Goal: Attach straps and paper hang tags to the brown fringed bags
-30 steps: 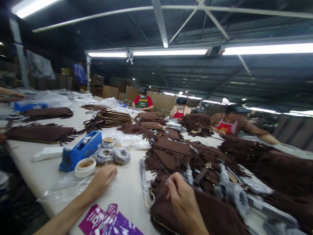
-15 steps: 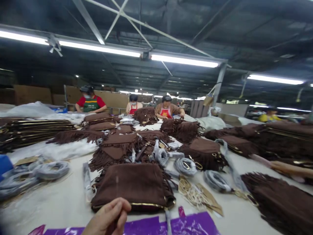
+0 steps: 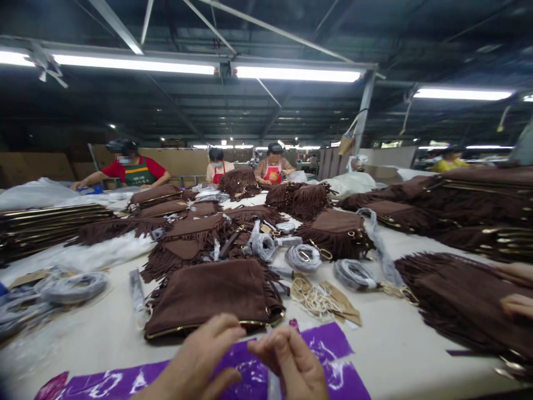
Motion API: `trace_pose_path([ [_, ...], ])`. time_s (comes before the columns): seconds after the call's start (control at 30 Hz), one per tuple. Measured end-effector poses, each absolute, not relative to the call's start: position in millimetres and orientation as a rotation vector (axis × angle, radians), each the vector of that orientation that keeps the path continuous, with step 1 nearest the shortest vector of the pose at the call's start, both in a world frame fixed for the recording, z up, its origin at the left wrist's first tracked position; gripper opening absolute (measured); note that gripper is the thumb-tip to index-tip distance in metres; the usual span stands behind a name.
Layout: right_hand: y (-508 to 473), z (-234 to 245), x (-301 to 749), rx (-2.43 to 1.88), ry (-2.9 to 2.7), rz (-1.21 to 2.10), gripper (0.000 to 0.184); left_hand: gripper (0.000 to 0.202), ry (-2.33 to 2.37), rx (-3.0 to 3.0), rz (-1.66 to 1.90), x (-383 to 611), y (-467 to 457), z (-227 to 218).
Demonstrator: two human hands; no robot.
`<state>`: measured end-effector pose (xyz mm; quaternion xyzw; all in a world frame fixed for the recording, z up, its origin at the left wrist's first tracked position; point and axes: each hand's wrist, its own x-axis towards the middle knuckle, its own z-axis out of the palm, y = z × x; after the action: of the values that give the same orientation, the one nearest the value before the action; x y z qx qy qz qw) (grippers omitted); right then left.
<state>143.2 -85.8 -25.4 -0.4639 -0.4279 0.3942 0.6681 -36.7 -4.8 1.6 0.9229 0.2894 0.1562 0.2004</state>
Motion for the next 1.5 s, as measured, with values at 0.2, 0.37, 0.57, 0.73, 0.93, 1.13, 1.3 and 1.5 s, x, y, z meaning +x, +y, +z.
trace_pose_path([
  [0.2,-72.9,-2.7,174.1,-1.083,-1.246,1.446,0.044,0.023,1.286,2.97,0.112,-59.8,63.4,22.8],
  [0.37,-49.4,20.8,174.6,-1.349,-1.768,0.636,0.036,0.022,1.324,2.889,0.293,-52.1,73.6,60.9],
  [0.57,-14.7,41.4,173.7,-1.545,-2.272,-0.369,0.02,0.022,1.249,2.804,0.286,-48.8,82.1,70.2],
  [0.73,14.8,49.9,174.3,-1.561,-2.343,-0.369,0.019,0.016,1.189,2.759,0.457,-58.3,86.3,70.8],
  [0.93,25.1,41.3,179.2,-1.485,-2.317,-0.275,0.023,0.017,0.887,2.851,0.526,-66.0,45.2,56.3],
  [1.13,16.8,27.5,185.3,-1.351,-2.224,-0.037,0.027,0.032,1.025,2.7,0.278,-47.7,37.1,23.6],
  [1.3,12.1,25.0,197.7,-1.365,-2.212,0.048,0.029,0.034,1.233,2.808,0.324,-59.0,49.4,34.9],
  [1.5,13.3,16.8,193.6,-1.405,-2.277,-0.059,0.028,0.022,1.265,3.003,0.174,-90.7,51.7,34.7],
])
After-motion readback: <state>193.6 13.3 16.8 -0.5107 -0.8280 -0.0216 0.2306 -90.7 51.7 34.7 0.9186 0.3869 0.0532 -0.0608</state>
